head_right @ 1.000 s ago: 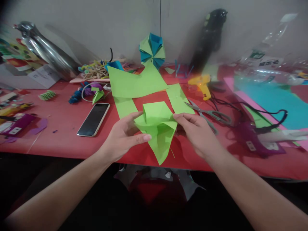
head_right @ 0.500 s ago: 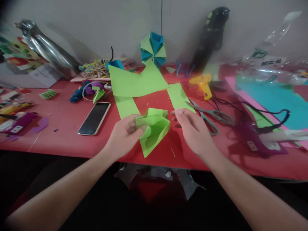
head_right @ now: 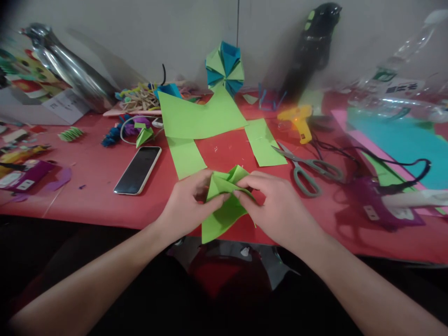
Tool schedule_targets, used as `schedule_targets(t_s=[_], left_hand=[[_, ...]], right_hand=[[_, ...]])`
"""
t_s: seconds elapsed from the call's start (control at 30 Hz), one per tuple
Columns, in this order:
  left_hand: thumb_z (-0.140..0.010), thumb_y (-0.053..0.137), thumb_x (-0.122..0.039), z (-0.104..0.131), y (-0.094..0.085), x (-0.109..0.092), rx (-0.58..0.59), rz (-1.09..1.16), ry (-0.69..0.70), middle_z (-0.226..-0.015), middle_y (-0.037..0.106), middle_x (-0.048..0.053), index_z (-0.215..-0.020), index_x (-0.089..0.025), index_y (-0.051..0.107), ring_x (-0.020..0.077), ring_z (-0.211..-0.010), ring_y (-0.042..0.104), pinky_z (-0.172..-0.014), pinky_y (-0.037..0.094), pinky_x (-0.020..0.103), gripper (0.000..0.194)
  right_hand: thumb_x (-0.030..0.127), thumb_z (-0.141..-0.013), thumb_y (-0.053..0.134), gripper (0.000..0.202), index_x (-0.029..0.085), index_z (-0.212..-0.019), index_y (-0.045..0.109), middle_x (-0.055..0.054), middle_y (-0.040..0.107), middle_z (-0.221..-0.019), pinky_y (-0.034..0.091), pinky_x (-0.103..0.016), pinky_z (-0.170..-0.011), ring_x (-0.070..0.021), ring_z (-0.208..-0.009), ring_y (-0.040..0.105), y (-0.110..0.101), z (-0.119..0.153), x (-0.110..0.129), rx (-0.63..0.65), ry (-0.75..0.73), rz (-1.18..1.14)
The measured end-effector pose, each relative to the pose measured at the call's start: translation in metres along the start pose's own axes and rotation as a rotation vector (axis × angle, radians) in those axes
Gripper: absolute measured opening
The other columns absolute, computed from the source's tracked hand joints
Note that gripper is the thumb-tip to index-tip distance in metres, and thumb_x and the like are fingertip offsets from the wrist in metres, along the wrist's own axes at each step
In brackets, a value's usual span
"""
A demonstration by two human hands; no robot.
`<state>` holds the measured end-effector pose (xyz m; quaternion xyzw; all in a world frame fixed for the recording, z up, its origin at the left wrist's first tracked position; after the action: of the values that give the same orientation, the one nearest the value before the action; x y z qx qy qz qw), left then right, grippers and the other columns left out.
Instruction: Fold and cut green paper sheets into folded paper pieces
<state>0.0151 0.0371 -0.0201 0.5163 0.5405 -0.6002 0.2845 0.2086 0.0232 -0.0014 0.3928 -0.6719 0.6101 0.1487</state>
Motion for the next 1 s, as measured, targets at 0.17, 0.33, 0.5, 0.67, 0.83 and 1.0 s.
schedule_targets(t_s=[0.17, 0.33, 0.5, 0.67, 0.83, 1.0], left_hand=[[-0.087, 0.068, -0.028, -0.003, 0.0, -0.001, 0.021, 0.091, -0.076, -0.106, 0.073, 0.007, -0.106, -0.02, 0.068, 0.0214, -0.097, 0.069, -0.08, 0.057, 0.032, 0.021], [-0.091, 0.063, -0.031, -0.002, 0.003, -0.003, 0.041, 0.182, -0.109, -0.095, 0.073, 0.004, -0.097, -0.018, 0.072, 0.0194, -0.089, 0.068, -0.076, 0.054, 0.029, 0.016], [-0.095, 0.06, -0.036, -0.001, 0.004, -0.003, 0.045, 0.177, -0.166, -0.064, 0.056, -0.002, -0.067, -0.017, 0.061, 0.0114, -0.06, 0.052, -0.056, 0.04, 0.024, 0.034], [-0.094, 0.061, -0.034, -0.002, 0.004, -0.001, 0.086, 0.422, -0.223, -0.085, 0.067, 0.002, -0.096, -0.019, 0.07, 0.0165, -0.08, 0.065, -0.075, 0.055, 0.03, 0.018], [-0.091, 0.065, -0.036, -0.001, 0.002, -0.002, 0.064, 0.597, -0.375, -0.091, 0.073, 0.004, -0.098, -0.019, 0.072, 0.0206, -0.087, 0.071, -0.083, 0.06, 0.038, 0.019], [-0.09, 0.068, -0.034, -0.001, -0.001, -0.001, 0.093, 0.722, -0.368, -0.092, 0.076, 0.006, -0.097, -0.018, 0.073, 0.0227, -0.087, 0.074, -0.082, 0.061, 0.038, 0.018]], right_hand=[[0.019, -0.091, 0.064, 0.008, 0.025, -0.091, 0.07, -0.002, 0.072, -0.089, 0.052, -0.032, -0.068, -0.018, -0.076, 0.067, 0.001, 0.001, 0.005, -0.079, -0.082, 0.042], [0.015, -0.091, 0.061, 0.013, 0.023, -0.097, 0.07, -0.004, 0.073, -0.093, 0.053, -0.033, -0.067, -0.0204, -0.08, 0.07, 0.004, 0.003, 0.013, -0.149, -0.12, 0.175], [0.016, -0.094, 0.058, 0.019, 0.021, -0.108, 0.07, -0.008, 0.074, -0.104, 0.055, -0.035, -0.073, -0.0242, -0.094, 0.071, 0.007, 0.005, 0.015, -0.192, -0.177, 0.246], [0.014, -0.096, 0.056, 0.028, 0.021, -0.12, 0.069, -0.009, 0.073, -0.113, 0.057, -0.038, -0.082, -0.0244, -0.102, 0.07, 0.011, 0.008, 0.013, -0.193, -0.264, 0.291], [0.012, -0.097, 0.051, 0.037, 0.022, -0.13, 0.066, -0.013, 0.069, -0.123, 0.056, -0.046, -0.087, -0.0288, -0.109, 0.066, 0.012, 0.01, 0.007, -0.118, -0.347, 0.347], [0.011, -0.097, 0.049, 0.046, 0.026, -0.139, 0.059, -0.014, 0.064, -0.132, 0.055, -0.051, -0.091, -0.031, -0.115, 0.063, 0.011, 0.013, 0.003, -0.079, -0.383, 0.341]])
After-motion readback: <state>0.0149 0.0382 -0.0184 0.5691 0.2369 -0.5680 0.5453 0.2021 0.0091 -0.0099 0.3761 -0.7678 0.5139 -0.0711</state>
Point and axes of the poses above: each hand's wrist, its own z-axis away from the middle knuckle, its own y-axis out of the palm, x = y × z, the point moved 2 cm from there along -z, towards the middle knuckle
